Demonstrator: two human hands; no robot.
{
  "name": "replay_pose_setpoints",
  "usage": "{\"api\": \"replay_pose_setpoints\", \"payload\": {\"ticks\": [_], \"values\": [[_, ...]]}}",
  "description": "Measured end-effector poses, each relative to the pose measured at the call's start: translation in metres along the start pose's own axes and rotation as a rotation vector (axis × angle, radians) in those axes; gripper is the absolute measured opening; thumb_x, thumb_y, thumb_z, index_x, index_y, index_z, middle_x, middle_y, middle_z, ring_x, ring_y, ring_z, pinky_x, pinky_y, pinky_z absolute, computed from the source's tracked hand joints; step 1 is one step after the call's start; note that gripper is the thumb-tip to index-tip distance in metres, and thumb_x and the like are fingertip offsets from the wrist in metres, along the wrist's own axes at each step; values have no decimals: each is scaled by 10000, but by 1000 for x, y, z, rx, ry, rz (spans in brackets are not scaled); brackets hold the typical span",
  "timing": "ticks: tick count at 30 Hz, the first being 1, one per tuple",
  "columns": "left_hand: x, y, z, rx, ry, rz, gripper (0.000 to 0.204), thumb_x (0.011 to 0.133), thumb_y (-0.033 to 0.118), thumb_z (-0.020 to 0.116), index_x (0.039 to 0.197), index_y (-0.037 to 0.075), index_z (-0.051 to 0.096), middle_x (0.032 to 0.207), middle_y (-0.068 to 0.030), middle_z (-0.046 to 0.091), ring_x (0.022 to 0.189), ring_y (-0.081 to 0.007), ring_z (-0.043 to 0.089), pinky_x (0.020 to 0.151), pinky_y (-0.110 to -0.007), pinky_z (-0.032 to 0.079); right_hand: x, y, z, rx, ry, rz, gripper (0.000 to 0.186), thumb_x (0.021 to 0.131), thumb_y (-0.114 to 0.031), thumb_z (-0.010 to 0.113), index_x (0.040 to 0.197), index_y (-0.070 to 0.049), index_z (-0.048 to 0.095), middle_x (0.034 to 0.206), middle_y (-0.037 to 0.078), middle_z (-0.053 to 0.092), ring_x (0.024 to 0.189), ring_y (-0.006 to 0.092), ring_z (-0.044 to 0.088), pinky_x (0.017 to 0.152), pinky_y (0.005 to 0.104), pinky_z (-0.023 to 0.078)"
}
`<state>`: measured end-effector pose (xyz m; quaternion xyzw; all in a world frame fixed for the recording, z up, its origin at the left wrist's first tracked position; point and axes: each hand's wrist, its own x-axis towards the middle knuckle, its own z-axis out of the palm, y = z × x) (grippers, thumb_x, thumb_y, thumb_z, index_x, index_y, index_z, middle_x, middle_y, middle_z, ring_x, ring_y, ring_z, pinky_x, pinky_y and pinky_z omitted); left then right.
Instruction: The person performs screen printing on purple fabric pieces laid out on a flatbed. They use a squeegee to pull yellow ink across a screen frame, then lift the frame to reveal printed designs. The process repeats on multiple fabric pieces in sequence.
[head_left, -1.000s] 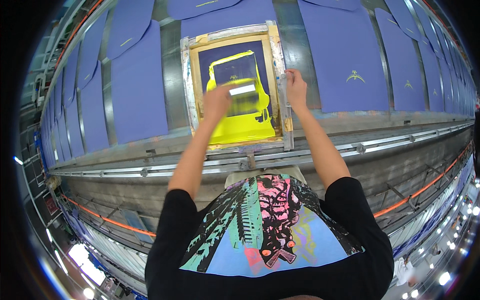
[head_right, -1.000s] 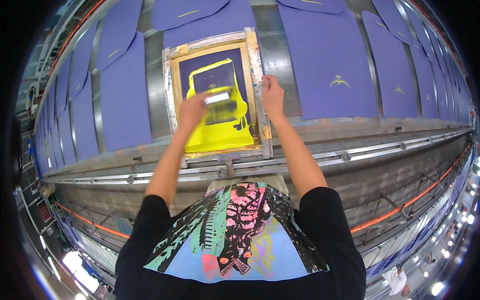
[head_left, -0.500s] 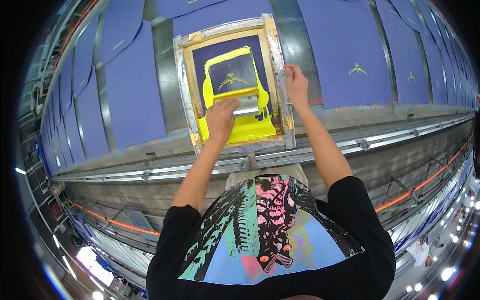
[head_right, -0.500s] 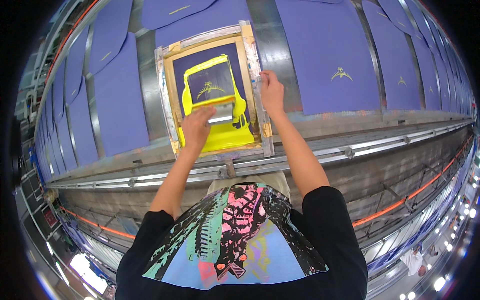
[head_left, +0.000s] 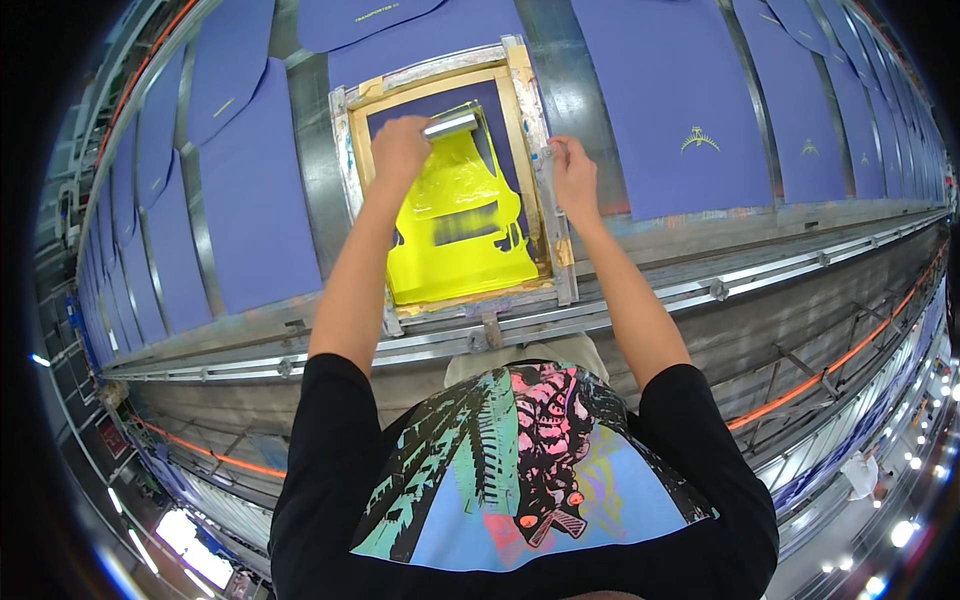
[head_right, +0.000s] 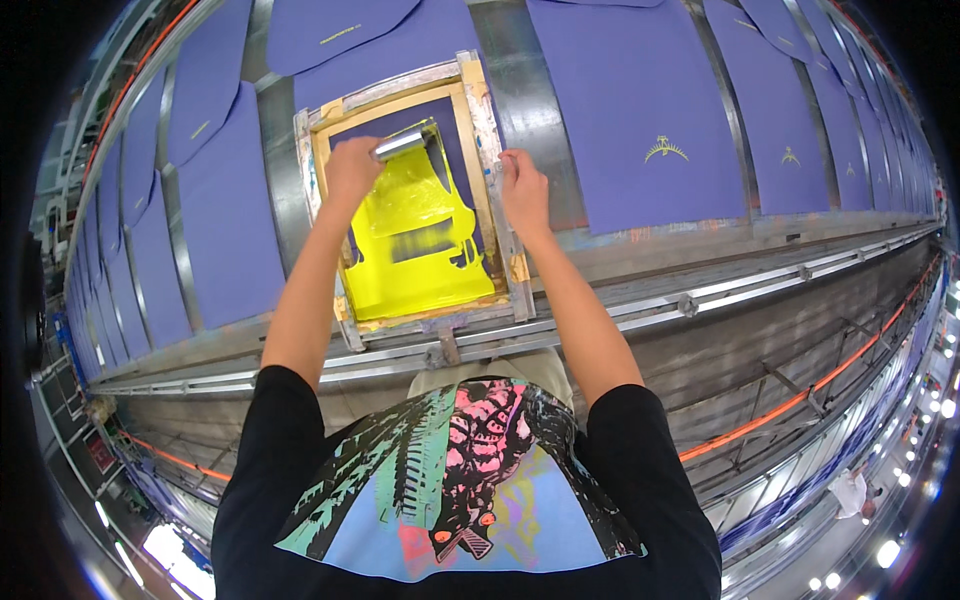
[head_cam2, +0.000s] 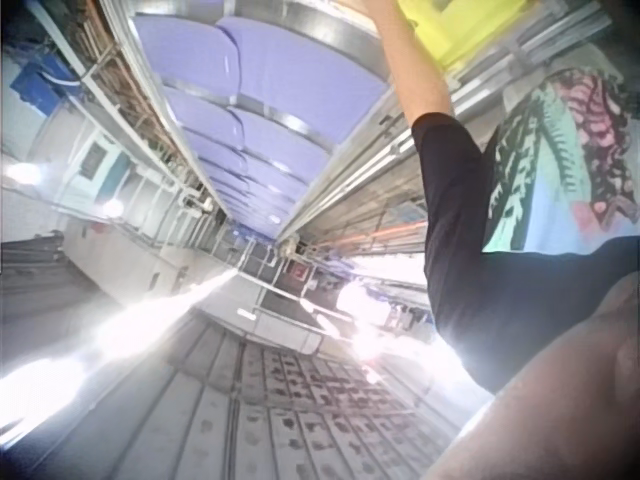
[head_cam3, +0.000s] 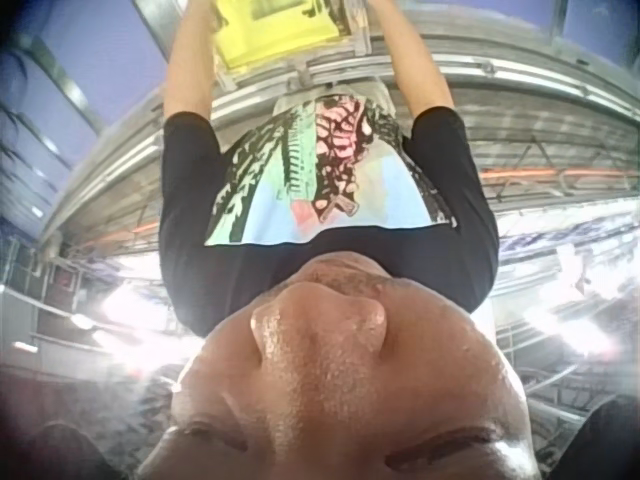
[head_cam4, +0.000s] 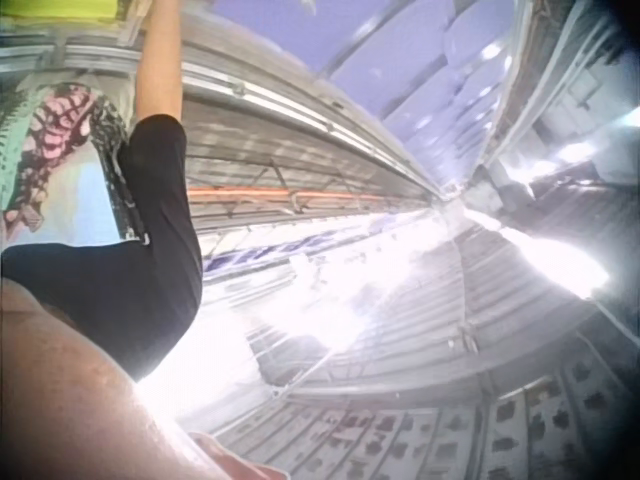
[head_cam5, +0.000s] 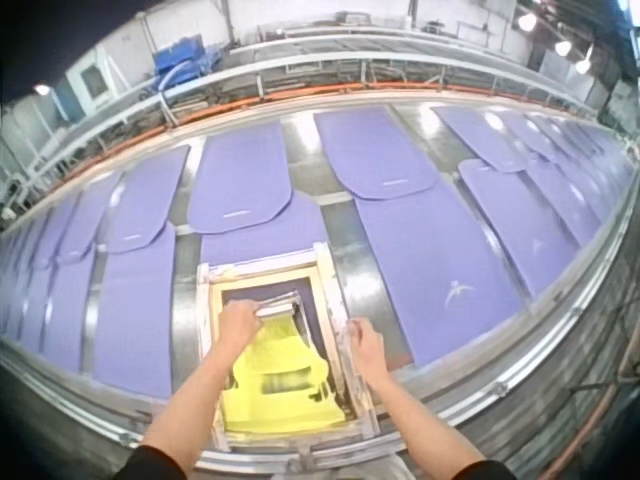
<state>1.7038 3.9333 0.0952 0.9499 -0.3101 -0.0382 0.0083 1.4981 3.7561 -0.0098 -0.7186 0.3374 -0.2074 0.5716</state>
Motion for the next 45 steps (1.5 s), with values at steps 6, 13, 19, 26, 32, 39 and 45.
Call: {"api": "replay_pose_setpoints", "payload": {"ticks": [6,13,19,26,32,39,45], "values": [[-113,17,21,-94,-20,108,386,787,26,633,1066,240,792,1093,-57,765,975,-279,725,811,-438,578,0,7,4,18,32,-2,200,1017,-222,597,1104,-59,672,821,226,676,755,418,666,692,479,498],[-194,18,27,-245,142,285,471,742,-44,658,1166,142,743,1254,-41,725,1177,-285,669,950,-430,539,10,4,-3,-65,75,-144,210,1014,-229,604,1104,-63,696,838,203,696,753,364,674,722,440,511],[-210,28,28,-295,168,247,514,730,-51,642,1198,140,733,1269,-63,713,1193,-284,664,964,-415,550,-7,-26,-8,-22,68,-131,212,1030,-234,590,1100,-60,690,768,164,642,680,264,602,678,402,484],[-209,29,25,-257,121,217,558,694,-104,608,1187,119,744,1260,-94,718,1167,-289,679,972,-390,552,-19,-2,3,121,35,-93,293,1063,-311,522,1131,-68,670,728,176,626,636,311,586,652,451,474],[-207,43,22,-188,20,176,523,685,-87,647,1167,86,750,1233,-95,727,1152,-295,678,954,-384,543,-29,34,16,254,98,-68,169,1030,-182,552,1098,-45,623,853,268,666,848,489,650,691,521,499],[-210,40,57,-283,8,70,555,686,-125,610,1187,75,741,1234,-115,728,1167,-297,679,943,-367,547,-29,56,17,217,126,-45,133,1025,-125,556,1095,-31,619,650,211,563,601,386,600,591,455,444],[-233,45,54,-314,11,139,585,664,-135,623,1192,90,737,1230,-106,732,1180,-337,667,955,-408,536,-16,81,12,84,163,-54,183,1033,-189,562,1105,-42,645,799,246,659,758,452,662,665,497,494]]}}
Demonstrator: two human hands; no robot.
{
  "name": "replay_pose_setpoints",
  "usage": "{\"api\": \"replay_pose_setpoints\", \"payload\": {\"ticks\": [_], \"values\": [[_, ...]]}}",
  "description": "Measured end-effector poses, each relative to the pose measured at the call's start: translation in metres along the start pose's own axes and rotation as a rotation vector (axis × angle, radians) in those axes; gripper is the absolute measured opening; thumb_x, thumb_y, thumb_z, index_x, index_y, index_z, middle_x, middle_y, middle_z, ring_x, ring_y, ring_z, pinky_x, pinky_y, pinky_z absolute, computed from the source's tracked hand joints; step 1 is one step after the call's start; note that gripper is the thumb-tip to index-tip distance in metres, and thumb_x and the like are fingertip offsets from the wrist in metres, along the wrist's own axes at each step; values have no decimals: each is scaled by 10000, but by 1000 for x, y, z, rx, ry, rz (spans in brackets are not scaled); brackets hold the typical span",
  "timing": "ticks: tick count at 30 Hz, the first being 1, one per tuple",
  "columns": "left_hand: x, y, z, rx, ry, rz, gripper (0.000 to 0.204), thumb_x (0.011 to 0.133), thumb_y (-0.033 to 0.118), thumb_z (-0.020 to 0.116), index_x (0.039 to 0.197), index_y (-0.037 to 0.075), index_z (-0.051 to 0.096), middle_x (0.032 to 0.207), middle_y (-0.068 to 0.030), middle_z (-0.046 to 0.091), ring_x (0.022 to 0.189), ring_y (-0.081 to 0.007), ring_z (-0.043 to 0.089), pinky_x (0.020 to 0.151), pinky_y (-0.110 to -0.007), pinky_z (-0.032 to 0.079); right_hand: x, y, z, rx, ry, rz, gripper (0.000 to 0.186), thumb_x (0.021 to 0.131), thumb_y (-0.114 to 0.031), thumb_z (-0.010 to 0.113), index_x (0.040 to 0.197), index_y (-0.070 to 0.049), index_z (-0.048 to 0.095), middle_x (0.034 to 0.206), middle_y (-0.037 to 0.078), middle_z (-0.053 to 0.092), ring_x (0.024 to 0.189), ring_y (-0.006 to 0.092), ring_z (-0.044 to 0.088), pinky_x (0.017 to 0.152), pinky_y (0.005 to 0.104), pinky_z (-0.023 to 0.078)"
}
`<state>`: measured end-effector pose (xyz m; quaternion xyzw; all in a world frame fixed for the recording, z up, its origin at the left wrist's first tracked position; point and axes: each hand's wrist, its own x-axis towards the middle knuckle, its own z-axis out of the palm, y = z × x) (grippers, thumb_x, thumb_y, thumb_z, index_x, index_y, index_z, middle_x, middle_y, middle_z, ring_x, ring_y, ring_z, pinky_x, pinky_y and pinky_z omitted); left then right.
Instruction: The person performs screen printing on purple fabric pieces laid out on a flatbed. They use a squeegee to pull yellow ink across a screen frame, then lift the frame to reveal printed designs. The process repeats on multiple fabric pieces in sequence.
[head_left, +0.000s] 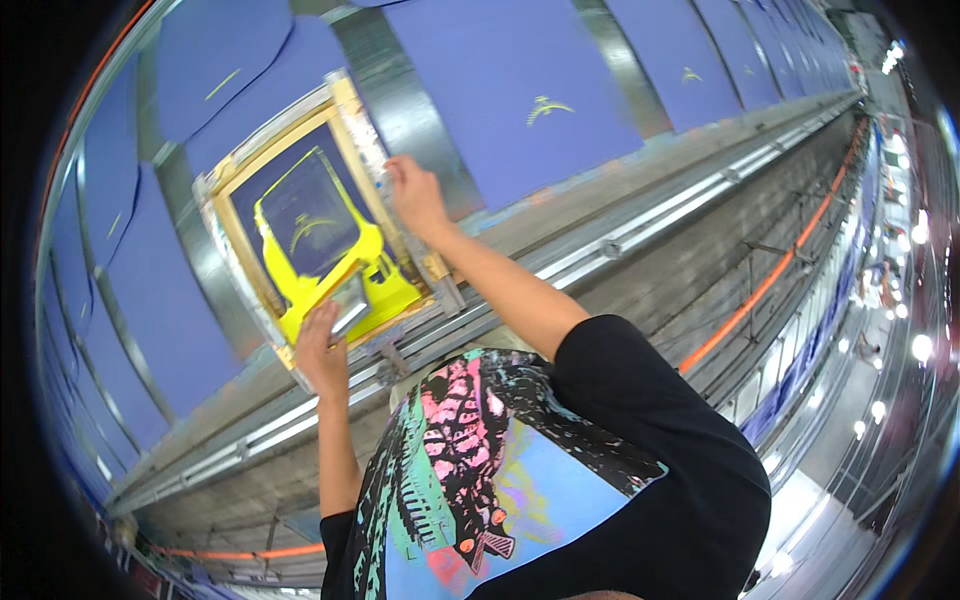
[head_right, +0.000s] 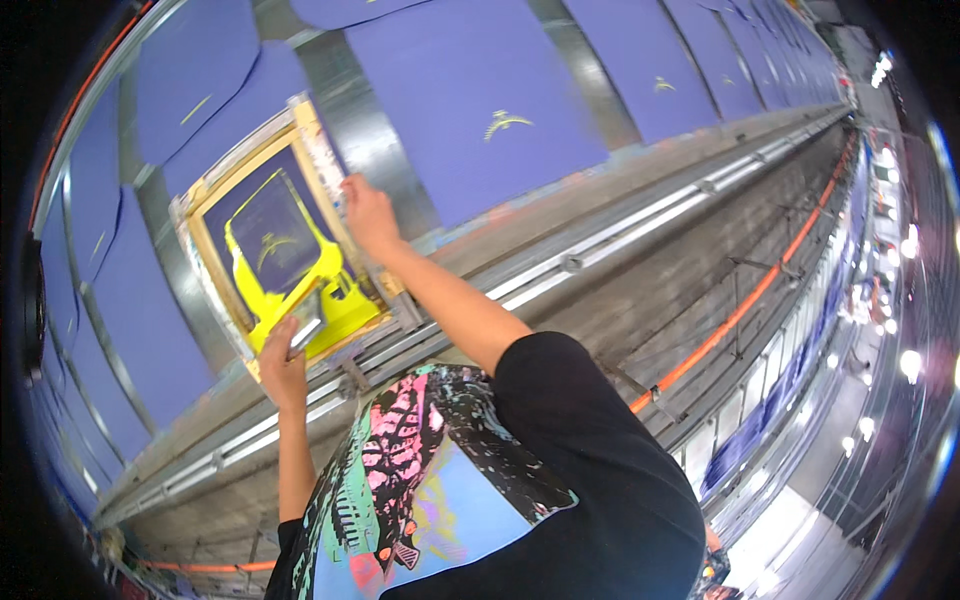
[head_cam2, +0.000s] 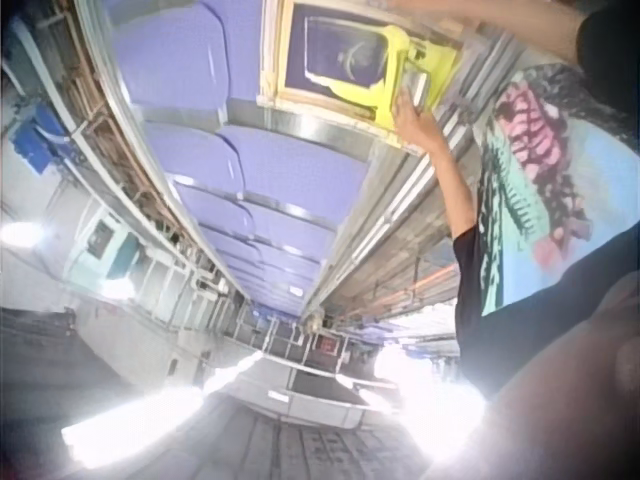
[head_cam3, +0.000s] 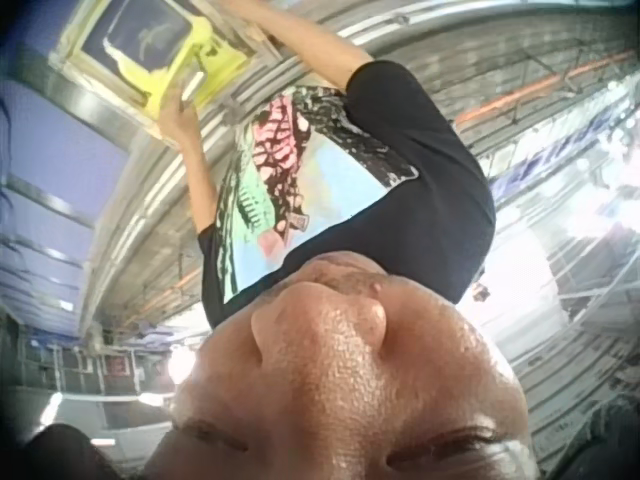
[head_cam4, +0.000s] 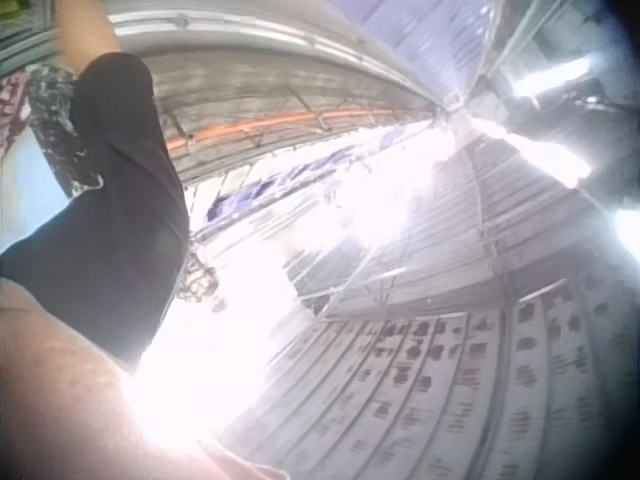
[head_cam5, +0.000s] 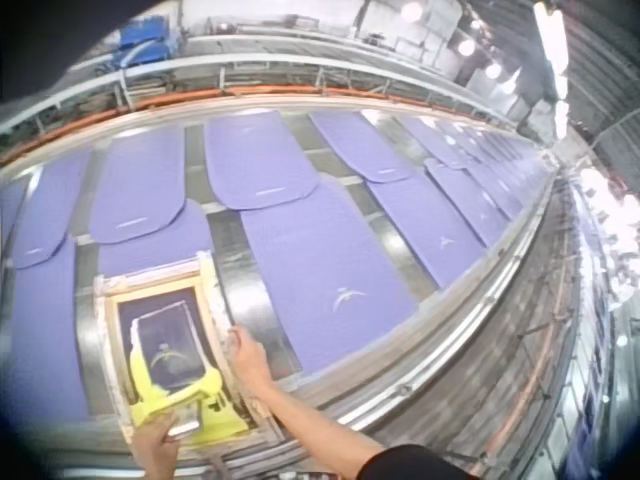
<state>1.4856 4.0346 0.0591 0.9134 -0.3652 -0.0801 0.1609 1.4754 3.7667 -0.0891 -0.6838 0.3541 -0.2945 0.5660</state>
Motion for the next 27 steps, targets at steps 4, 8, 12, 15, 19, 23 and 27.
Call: {"api": "replay_pose_setpoints", "payload": {"ticks": [4,8,12,15,19,23,27], "values": [[-20,-19,16,146,36,127,558,660,-107,659,1165,115,743,1240,-86,729,1183,-329,659,985,-428,519,-2,-4,-4,-60,-98,123,257,1049,-276,556,1136,-59,663,889,258,692,828,468,679,705,497,524],[45,-43,17,208,96,214,502,715,-61,658,1161,150,751,1182,-59,746,1089,-304,691,926,-399,546,-5,-6,2,-41,-61,48,200,1042,-222,551,1144,-80,649,901,259,696,865,479,667,724,532,513],[159,-64,-23,116,-182,-182,451,750,79,701,1179,196,769,930,-112,759,811,-296,726,762,-405,575,-7,-15,2,-48,-105,109,184,1034,-194,566,1143,-68,642,870,242,694,831,459,670,723,502,507],[218,-82,-38,3,-178,-182,406,752,139,715,1146,210,783,846,-128,742,785,-314,720,733,-428,563,-9,-18,2,-63,-141,162,180,1034,-193,566,1142,-68,639,837,233,682,799,453,662,709,495,497],[203,-62,-19,252,-130,-145,396,758,93,703,1130,199,788,953,-131,755,886,-299,727,781,-420,576,-11,-17,2,-48,-127,143,181,1034,-199,568,1144,-73,639,810,232,665,782,449,659,698,489,494],[118,-65,12,198,8,102,370,795,14,652,1095,183,789,1111,-78,761,1000,-273,724,846,-415,582,-9,-11,-1,-36,-107,123,183,1035,-196,570,1143,-63,637,814,229,674,779,443,663,696,480,496],[63,-56,22,159,85,259,362,805,6,636,1083,179,788,1093,-62,767,977,-268,729,824,-400,583,-7,-9,-3,-25,-95,118,185,1039,-192,565,1141,-55,635,811,221,678,765,433,661,683,480,487]]}}
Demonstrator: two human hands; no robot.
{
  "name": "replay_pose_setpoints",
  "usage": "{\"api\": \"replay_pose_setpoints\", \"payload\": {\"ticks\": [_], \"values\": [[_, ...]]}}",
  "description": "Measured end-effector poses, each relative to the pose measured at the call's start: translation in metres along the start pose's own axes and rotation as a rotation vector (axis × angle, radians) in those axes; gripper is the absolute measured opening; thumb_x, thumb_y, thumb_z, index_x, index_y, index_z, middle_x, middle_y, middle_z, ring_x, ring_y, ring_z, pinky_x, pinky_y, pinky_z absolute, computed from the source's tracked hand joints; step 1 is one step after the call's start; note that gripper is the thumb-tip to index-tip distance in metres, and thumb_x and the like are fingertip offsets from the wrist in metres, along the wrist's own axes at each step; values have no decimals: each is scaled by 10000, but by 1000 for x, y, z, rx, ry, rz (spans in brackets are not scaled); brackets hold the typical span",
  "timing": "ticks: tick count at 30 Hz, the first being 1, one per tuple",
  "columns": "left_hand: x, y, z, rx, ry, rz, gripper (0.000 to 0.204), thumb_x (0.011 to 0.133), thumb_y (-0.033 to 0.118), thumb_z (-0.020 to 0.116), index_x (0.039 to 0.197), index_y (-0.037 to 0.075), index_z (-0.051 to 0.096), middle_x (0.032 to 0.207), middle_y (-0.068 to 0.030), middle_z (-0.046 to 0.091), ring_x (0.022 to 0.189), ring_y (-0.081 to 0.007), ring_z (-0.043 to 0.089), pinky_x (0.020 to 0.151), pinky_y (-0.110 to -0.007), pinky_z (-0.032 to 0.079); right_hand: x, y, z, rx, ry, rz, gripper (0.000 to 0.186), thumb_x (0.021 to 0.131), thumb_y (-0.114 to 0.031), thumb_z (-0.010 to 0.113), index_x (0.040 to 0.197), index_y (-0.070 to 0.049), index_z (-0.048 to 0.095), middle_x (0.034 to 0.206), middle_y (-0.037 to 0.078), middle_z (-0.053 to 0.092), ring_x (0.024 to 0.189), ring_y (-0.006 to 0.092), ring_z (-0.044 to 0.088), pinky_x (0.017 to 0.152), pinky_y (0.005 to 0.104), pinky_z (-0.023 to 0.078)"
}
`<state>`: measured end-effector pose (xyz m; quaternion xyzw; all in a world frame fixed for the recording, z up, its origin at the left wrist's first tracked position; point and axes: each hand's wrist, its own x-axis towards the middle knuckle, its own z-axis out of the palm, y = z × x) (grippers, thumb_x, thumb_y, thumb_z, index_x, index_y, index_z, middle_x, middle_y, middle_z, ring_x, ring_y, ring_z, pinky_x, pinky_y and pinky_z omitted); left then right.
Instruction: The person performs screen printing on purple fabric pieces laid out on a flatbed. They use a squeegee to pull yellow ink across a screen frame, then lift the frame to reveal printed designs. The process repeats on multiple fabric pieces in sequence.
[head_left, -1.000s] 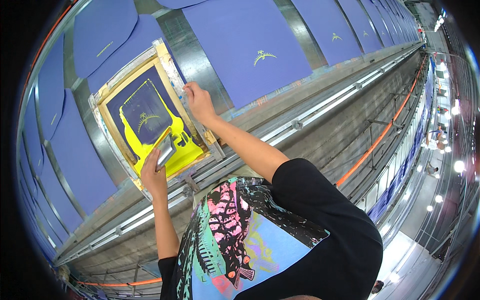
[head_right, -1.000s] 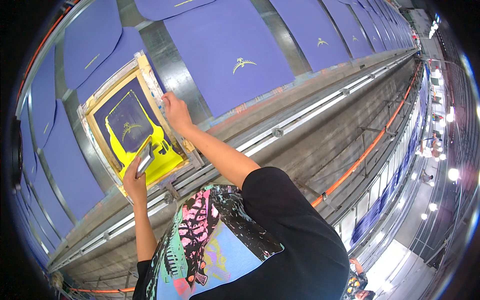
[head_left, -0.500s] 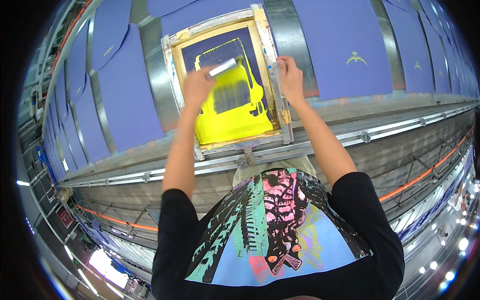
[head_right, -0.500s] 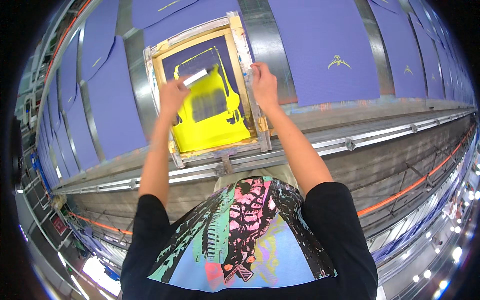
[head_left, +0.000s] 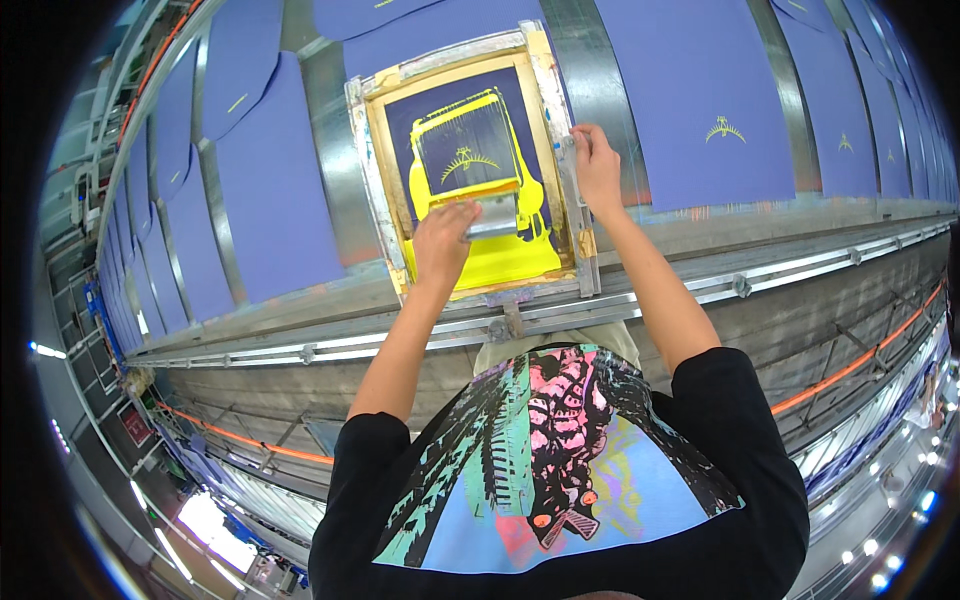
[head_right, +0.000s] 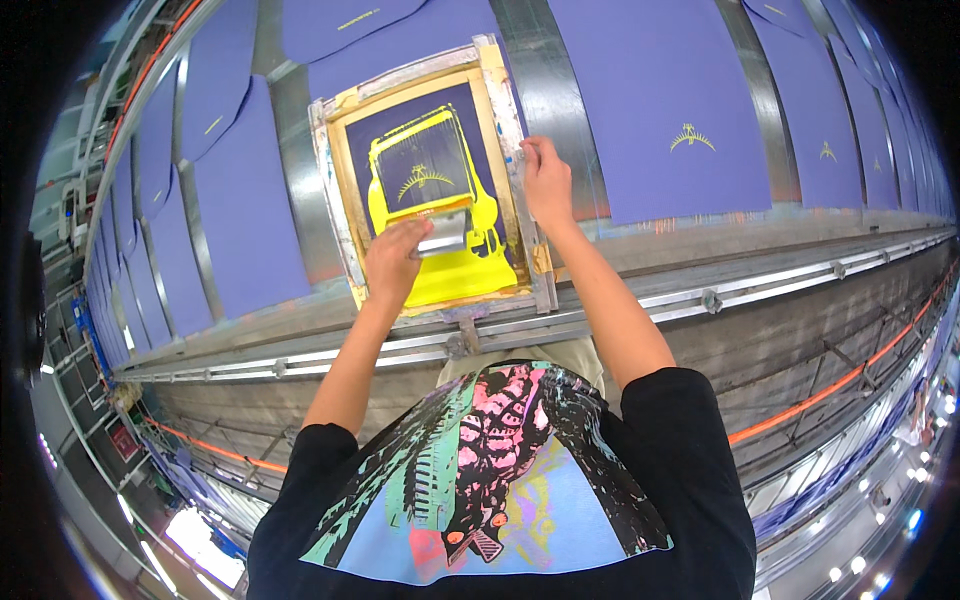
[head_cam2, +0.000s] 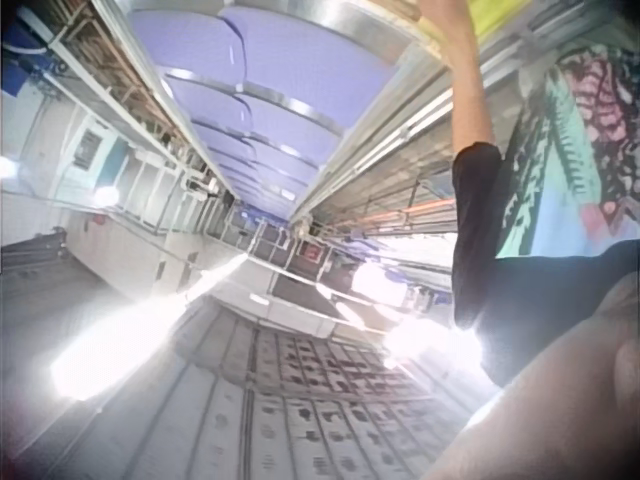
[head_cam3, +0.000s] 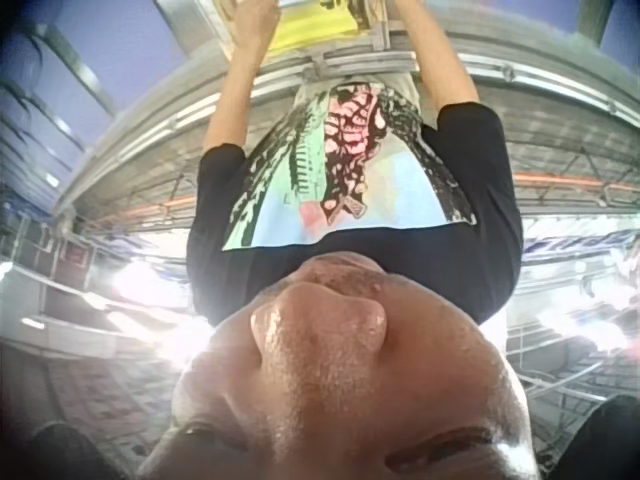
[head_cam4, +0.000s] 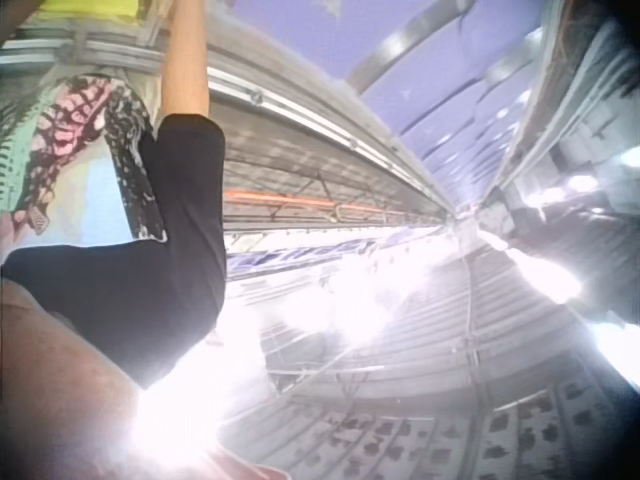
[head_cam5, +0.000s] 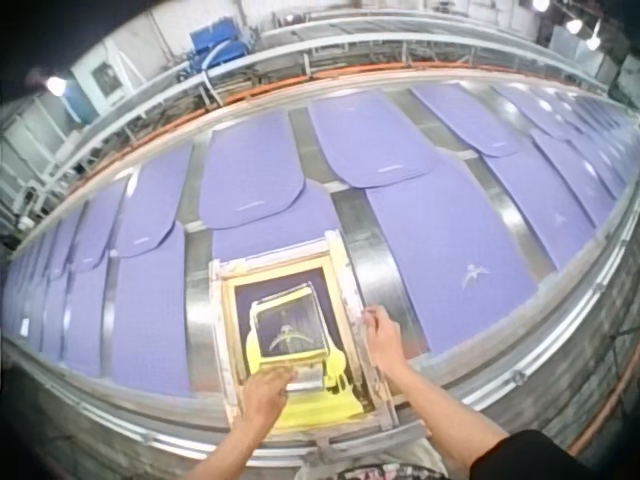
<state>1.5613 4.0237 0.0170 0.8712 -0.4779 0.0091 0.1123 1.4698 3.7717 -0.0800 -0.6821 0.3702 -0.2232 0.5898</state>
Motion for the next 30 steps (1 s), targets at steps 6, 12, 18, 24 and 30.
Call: {"api": "replay_pose_setpoints", "payload": {"ticks": [6,12,18,24,30], "values": [[104,-45,-30,-34,-324,-370,402,740,92,727,1115,223,793,926,-114,757,859,-295,725,759,-410,582,0,-12,-8,-40,-53,62,184,1042,-195,558,1144,-62,633,785,217,660,737,428,648,675,476,484],[168,-78,-23,105,-322,-368,409,752,146,747,1149,236,781,958,-148,754,907,-348,722,810,-446,586,2,-10,-1,-18,-37,-5,182,1039,-199,561,1144,-69,635,788,227,658,751,448,651,685,497,482],[85,-21,-6,81,-289,-359,313,856,99,612,1070,235,796,1025,-78,761,940,-341,716,863,-437,578,3,4,-1,-17,-18,-13,178,1035,-201,565,1120,-70,651,780,231,656,764,454,654,684,509,481],[-11,20,6,-56,21,-65,365,747,-78,647,1018,121,790,1094,-60,768,1015,-248,731,861,-370,593,9,16,-1,-3,1,-80,186,1027,-217,582,1093,-73,680,742,205,648,694,398,645,660,470,476],[-43,47,-20,-123,-2,-97,453,750,-66,659,1145,131,760,1231,-55,730,1184,-284,665,972,-381,551,14,-28,-17,-83,15,-112,194,1033,-224,578,1108,-78,683,669,139,599,600,268,566,618,427,443]]}}
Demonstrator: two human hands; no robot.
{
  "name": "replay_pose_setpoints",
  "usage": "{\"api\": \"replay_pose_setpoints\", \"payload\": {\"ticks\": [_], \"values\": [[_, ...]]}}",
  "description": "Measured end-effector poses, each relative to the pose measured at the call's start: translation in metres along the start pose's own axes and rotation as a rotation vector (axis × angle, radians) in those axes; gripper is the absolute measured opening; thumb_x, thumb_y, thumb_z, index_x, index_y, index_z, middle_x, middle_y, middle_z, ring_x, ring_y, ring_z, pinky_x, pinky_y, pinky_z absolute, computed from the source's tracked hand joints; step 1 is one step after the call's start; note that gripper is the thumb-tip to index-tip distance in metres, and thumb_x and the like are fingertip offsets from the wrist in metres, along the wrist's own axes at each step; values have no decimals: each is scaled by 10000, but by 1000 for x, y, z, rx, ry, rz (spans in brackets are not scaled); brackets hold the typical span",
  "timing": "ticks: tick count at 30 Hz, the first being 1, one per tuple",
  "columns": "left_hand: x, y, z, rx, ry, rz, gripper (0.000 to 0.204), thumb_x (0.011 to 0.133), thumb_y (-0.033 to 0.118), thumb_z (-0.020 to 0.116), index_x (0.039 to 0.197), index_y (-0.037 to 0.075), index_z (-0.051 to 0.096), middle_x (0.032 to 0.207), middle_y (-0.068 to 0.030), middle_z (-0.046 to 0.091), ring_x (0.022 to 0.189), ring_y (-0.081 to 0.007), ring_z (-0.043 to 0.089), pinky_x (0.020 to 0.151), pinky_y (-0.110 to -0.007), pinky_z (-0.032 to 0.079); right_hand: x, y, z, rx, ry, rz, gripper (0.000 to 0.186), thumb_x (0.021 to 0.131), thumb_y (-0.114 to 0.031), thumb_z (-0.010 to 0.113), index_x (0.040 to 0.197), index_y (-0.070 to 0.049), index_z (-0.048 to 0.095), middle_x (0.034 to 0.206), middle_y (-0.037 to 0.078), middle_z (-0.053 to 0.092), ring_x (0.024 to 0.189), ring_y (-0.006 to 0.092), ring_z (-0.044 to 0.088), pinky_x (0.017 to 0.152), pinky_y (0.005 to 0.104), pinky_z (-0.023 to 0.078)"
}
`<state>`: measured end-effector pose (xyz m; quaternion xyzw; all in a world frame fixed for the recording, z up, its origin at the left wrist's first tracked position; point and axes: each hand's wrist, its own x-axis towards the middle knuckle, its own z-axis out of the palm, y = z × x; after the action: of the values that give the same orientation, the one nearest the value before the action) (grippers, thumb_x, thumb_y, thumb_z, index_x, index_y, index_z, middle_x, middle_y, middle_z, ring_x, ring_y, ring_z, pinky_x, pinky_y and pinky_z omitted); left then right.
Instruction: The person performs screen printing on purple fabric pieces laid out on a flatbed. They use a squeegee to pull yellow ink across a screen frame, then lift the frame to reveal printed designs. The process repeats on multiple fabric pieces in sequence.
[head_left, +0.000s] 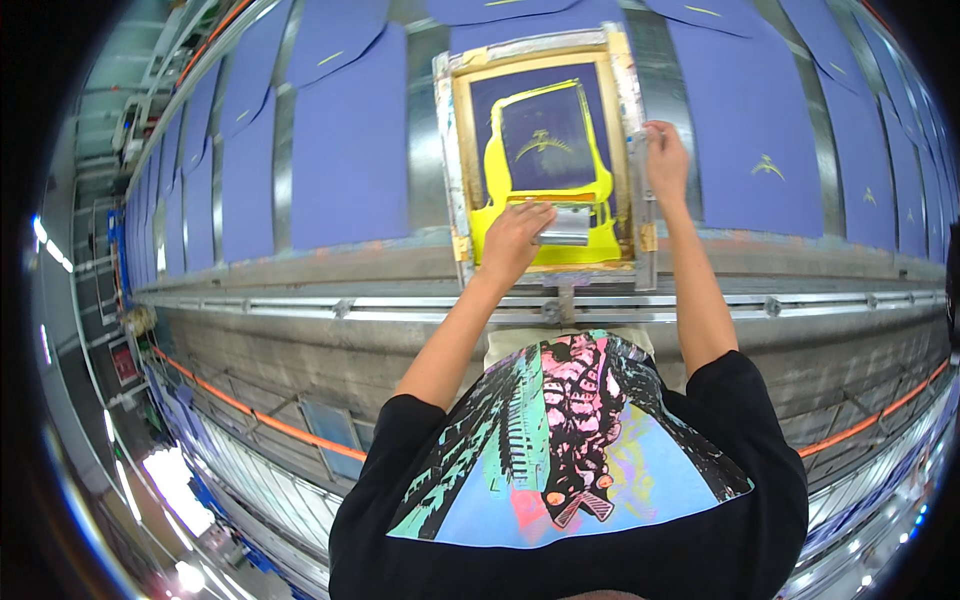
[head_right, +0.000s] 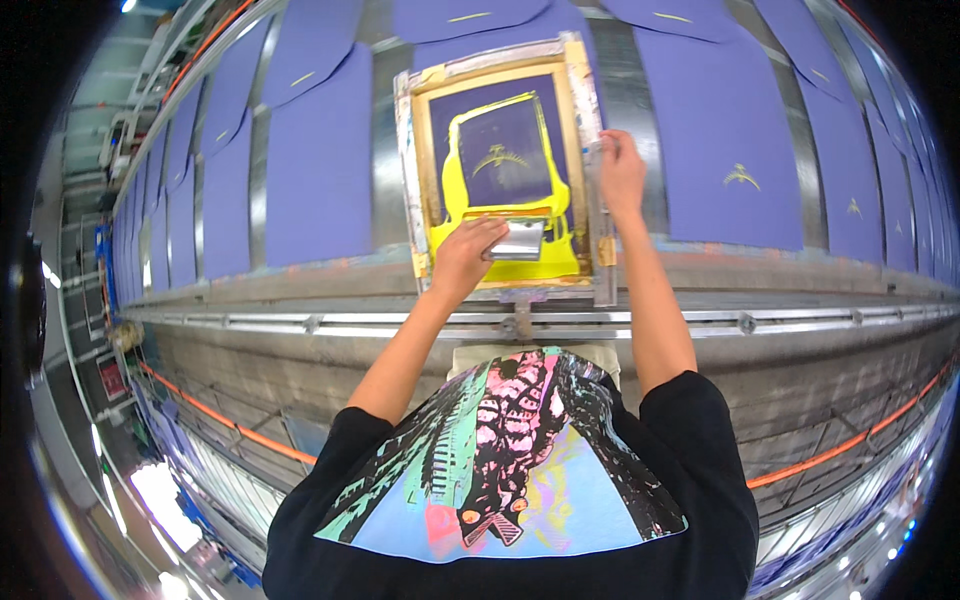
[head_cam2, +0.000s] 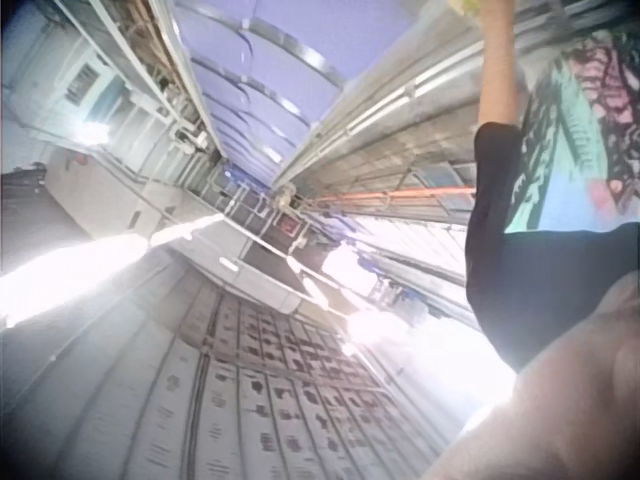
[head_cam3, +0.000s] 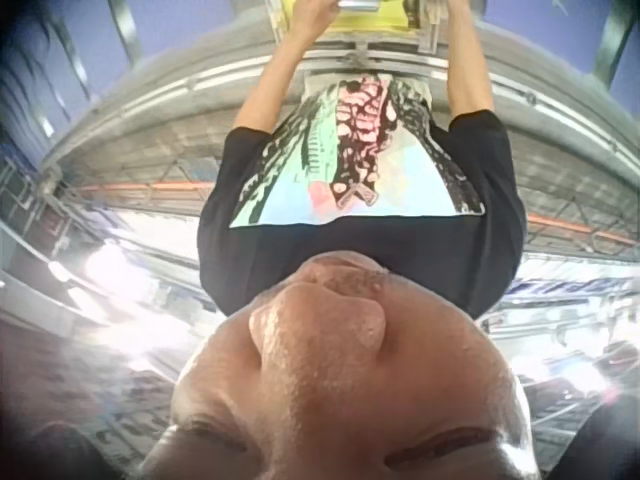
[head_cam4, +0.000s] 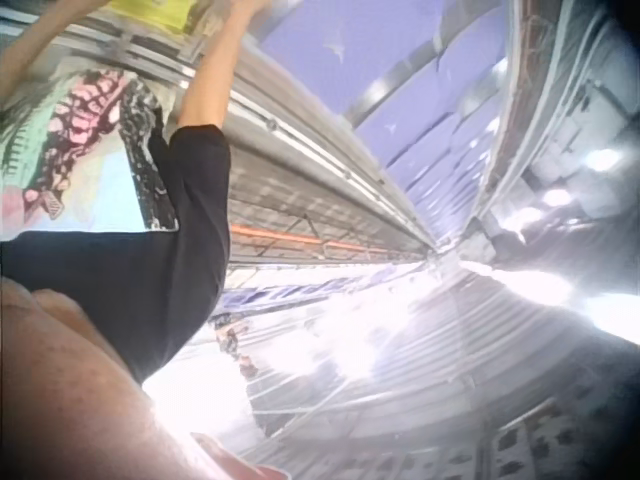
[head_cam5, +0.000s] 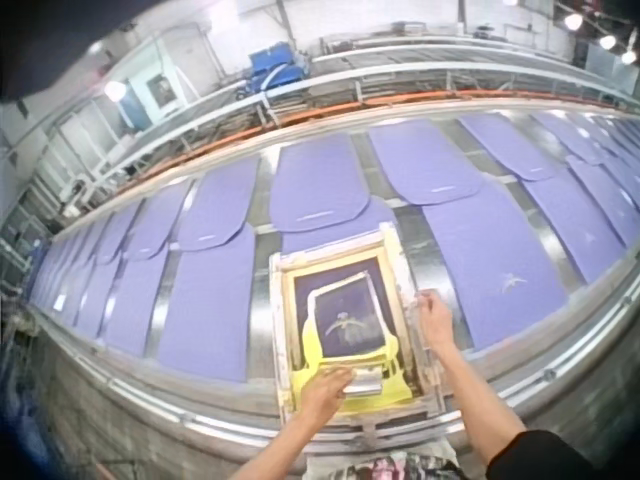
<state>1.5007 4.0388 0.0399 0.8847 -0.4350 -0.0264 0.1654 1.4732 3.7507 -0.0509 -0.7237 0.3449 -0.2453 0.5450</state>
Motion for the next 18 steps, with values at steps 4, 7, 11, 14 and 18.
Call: {"api": "replay_pose_setpoints", "payload": {"ticks": [4,7,11,14,18], "values": [[4,10,-13,29,16,-4,467,738,-53,659,1161,122,752,1234,-62,726,1197,-288,659,970,-383,552,-2,-20,-3,80,11,-15,192,1040,-229,573,1115,-84,676,637,108,567,573,225,528,592,412,423],[-1,7,-20,-35,1,-72,467,732,-54,658,1158,113,751,1210,-69,734,1140,-281,681,932,-382,567,-18,-20,8,76,-10,-8,184,1038,-231,577,1104,-89,674,624,120,544,564,230,523,579,412,420],[-4,2,-17,7,-56,-113,512,720,-72,659,1178,135,750,1193,-66,739,1075,-276,692,874,-379,567,-32,6,22,147,-24,39,183,1036,-230,580,1107,-87,670,646,154,558,574,266,538,586,430,430],[-6,-8,-22,-12,-119,-183,527,716,-78,660,1190,134,749,1206,-60,737,1056,-275,693,844,-370,563,-42,14,33,149,-26,71,185,1034,-223,581,1118,-78,659,710,190,614,615,328,594,607,447,452],[-12,-14,-14,35,-123,-174,530,714,-80,663,1192,132,748,1221,-68,731,1044,-273,691,835,-358,561,-46,16,40,181,-12,47,195,1036,-214,581,1126,-55,651,793,204,664,679,356,620,627,440,470]]}}
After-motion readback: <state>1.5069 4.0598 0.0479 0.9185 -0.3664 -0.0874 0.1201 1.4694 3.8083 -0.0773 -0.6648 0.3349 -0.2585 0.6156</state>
